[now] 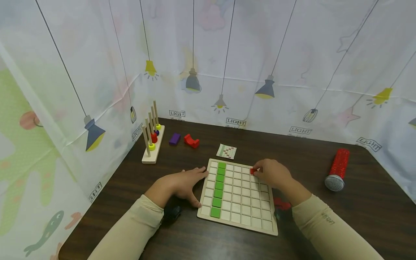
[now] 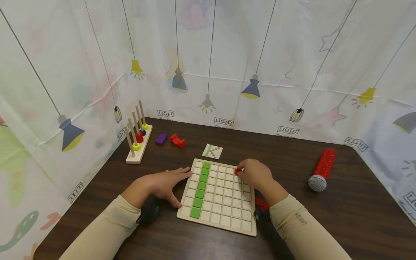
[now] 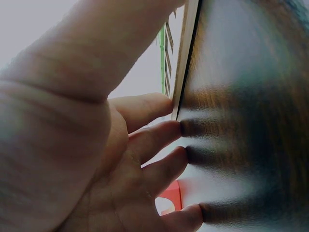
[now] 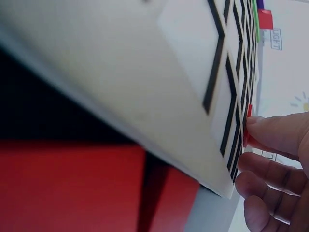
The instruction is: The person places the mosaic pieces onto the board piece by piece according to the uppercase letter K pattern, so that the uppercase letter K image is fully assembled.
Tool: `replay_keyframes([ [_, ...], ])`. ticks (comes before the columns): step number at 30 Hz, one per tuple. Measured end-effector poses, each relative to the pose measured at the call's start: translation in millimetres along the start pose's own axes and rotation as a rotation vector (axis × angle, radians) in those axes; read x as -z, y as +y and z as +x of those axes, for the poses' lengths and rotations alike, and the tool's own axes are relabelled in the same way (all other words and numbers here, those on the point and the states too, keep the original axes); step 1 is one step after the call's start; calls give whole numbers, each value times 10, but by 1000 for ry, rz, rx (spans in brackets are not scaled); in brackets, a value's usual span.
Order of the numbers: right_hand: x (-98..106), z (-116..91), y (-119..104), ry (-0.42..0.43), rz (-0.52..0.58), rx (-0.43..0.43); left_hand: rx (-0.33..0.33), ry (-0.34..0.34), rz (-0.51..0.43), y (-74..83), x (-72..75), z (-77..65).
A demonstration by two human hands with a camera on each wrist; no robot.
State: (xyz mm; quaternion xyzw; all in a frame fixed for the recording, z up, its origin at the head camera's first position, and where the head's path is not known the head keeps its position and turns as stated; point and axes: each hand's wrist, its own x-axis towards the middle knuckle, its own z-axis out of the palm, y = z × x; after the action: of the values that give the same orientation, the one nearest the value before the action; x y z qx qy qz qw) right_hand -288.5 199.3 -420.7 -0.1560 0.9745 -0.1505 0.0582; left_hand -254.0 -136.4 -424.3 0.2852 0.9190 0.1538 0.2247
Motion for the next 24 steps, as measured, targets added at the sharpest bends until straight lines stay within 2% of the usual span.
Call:
replay_keyframes([
  [12,0,-157,132,15,13,-23,-1,4,5,-8,-10,11],
  [24,37,-558,399,60,0,-24,8,8,-2,19,6,-12],
])
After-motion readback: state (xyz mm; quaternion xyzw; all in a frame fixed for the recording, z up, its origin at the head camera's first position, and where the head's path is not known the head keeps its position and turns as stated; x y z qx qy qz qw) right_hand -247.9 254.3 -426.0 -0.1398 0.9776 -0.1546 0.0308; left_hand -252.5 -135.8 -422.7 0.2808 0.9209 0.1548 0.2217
